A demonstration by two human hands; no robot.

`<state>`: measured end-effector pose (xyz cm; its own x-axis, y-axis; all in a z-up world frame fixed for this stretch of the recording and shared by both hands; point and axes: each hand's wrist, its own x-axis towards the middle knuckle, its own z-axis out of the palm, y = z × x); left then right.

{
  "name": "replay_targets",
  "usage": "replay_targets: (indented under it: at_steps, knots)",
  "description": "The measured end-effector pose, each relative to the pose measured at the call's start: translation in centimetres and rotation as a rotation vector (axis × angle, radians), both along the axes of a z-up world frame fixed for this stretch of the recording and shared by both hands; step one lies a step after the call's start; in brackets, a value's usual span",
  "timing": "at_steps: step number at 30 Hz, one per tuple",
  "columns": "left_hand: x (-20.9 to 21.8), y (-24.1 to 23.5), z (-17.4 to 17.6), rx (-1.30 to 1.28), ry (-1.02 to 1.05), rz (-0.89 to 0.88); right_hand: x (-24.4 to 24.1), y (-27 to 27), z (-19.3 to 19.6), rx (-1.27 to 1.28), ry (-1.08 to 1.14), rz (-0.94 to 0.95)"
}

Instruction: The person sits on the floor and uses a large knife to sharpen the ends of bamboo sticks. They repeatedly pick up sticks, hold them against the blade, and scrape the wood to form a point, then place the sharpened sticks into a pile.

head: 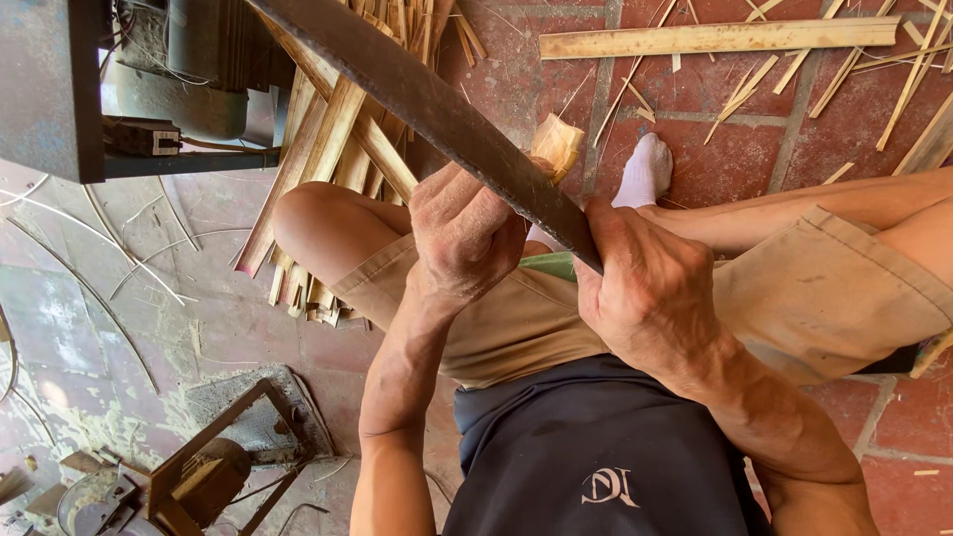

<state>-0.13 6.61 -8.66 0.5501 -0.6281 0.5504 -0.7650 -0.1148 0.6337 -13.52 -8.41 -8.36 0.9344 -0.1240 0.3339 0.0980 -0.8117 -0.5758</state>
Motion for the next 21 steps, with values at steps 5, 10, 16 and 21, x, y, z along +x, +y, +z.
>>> replay_targets:
  at_steps: [5,10,16,21]
  knots:
    - [0.1,0.4,-0.6,0.024,-0.034,0.018,0.1,0.4,-0.4,-0.074,-0.015,-0.019]
    - [0.1,0.6,-0.8,-0.033,-0.025,-0.016,-0.1,0.5,-1.1,-0.090,-0.002,-0.027]
    - [0.3,0.1,-0.3,-0.002,-0.045,-0.006,0.0,0.2,-0.7,0.085,0.025,0.019]
    - [-0.1,0.6,-0.2,-0.045,-0.043,-0.036,-0.8,-0.4,0.4,0.205,0.068,0.025]
